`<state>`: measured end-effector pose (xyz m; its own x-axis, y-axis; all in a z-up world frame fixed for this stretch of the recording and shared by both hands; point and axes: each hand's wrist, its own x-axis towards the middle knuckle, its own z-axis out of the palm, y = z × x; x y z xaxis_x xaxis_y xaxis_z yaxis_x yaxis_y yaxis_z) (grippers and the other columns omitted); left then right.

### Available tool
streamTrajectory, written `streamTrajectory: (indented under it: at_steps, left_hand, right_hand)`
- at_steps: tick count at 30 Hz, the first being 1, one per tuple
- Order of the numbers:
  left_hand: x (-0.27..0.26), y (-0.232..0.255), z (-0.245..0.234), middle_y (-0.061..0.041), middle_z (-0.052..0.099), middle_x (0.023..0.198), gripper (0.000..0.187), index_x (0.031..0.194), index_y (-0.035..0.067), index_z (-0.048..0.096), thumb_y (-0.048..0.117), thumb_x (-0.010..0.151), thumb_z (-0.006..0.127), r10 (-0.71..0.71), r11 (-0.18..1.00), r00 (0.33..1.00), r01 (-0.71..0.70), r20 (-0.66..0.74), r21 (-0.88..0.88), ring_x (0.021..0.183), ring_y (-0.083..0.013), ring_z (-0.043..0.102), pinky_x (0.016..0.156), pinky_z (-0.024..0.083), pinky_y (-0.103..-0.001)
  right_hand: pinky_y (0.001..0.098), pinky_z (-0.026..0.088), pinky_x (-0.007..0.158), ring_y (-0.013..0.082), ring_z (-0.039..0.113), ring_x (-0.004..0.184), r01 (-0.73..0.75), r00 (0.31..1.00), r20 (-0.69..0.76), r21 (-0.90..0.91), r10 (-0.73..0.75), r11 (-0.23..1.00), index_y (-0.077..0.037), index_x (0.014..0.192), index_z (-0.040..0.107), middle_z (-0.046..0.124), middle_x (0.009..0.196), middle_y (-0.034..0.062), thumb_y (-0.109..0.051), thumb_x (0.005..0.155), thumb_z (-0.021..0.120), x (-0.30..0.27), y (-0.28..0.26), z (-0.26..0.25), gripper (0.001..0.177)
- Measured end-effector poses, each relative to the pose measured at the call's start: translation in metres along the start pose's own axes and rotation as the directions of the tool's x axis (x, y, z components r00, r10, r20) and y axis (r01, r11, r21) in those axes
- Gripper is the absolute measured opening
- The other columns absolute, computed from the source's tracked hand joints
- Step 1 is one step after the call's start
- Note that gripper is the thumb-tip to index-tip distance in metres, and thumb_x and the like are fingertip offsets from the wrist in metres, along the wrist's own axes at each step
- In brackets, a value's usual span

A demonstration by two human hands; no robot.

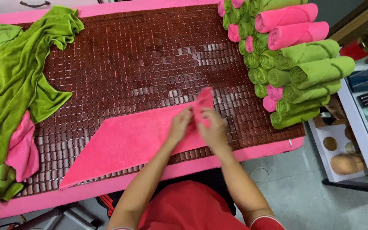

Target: Folding and rolling a pink towel into a decorative shape on a massage table.

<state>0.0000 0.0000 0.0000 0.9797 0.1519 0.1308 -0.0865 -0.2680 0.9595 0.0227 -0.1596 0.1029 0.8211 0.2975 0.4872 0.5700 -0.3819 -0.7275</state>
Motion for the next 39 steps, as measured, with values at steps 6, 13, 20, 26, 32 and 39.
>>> streamTrajectory:
  at_steps: [6,13,20,26,32,39]
  left_hand:
    - [-0.031,-0.026,-0.048,-0.004,0.06,0.065,0.035,0.086,0.009,0.063,0.036,0.094,0.084,-0.519,0.819,0.81,0.381,-0.272,-0.428,0.057,-0.0173,0.057,0.048,0.041,-0.032]
    - [-0.046,0.021,-0.087,-0.021,0.077,0.102,0.069,0.157,0.009,0.041,0.0,0.094,0.068,-0.429,0.848,0.898,0.361,-0.101,-0.389,0.084,-0.0272,0.077,0.067,0.064,-0.037]
    - [-0.078,0.107,-0.102,-0.018,0.073,0.099,0.102,0.169,0.012,0.017,-0.002,0.084,0.071,-0.486,0.862,0.871,0.465,-0.071,-0.202,0.086,-0.0258,0.074,0.075,0.06,-0.034]
    - [-0.086,0.044,-0.09,-0.007,0.072,0.088,0.062,0.132,0.015,0.069,-0.006,0.074,0.077,-0.434,0.885,0.895,0.402,-0.104,-0.233,0.066,-0.0117,0.063,0.064,0.053,-0.026]
    - [-0.094,0.11,-0.1,-0.007,0.073,0.103,0.059,0.135,0.016,0.07,0.009,0.077,0.082,-0.467,0.881,0.882,0.47,-0.061,0.047,0.097,-0.0207,0.07,0.08,0.056,-0.034]
    - [-0.066,0.028,-0.087,-0.017,0.06,0.108,0.035,0.119,0.005,0.072,0.022,0.088,0.074,0.27,0.608,0.962,-0.137,-0.041,0.782,0.1,-0.0365,0.064,0.08,0.053,-0.047]
  right_hand:
    - [0.0429,0.062,0.081,0.0303,0.072,0.097,0.255,0.926,0.311,-0.092,-0.215,0.963,-0.012,0.109,0.068,0.069,0.101,0.0079,0.0,0.081,0.073,-0.064,0.013,0.095,0.031]
    - [0.0422,0.063,0.081,0.0328,0.075,0.099,0.165,0.901,0.396,0.063,-0.176,0.984,-0.012,0.118,0.071,0.074,0.102,0.012,-0.01,0.088,0.078,-0.049,-0.024,0.068,0.03]
    - [0.047,0.055,0.088,0.0347,0.073,0.097,-0.085,0.939,0.307,-0.239,0.158,0.967,-0.013,0.109,0.077,0.075,0.092,0.0124,-0.015,0.095,0.071,0.052,0.054,0.016,0.015]
    - [0.0554,0.052,0.094,0.0459,0.067,0.105,-0.144,0.79,0.557,-0.237,0.255,0.961,-0.008,0.121,0.075,0.064,0.107,0.0211,-0.026,0.086,0.08,0.087,0.035,0.011,0.04]
    - [0.0481,0.053,0.085,0.0353,0.071,0.091,-0.146,0.807,0.53,-0.248,0.26,0.958,-0.014,0.109,0.077,0.068,0.098,0.0105,-0.025,0.083,0.083,0.096,0.062,0.022,0.029]
    - [0.0411,0.053,0.089,0.0284,0.069,0.103,0.353,0.914,0.311,-0.293,-0.261,0.889,-0.015,0.103,0.074,0.068,0.104,0.0051,-0.011,0.094,0.073,0.033,0.059,0.044,0.01]
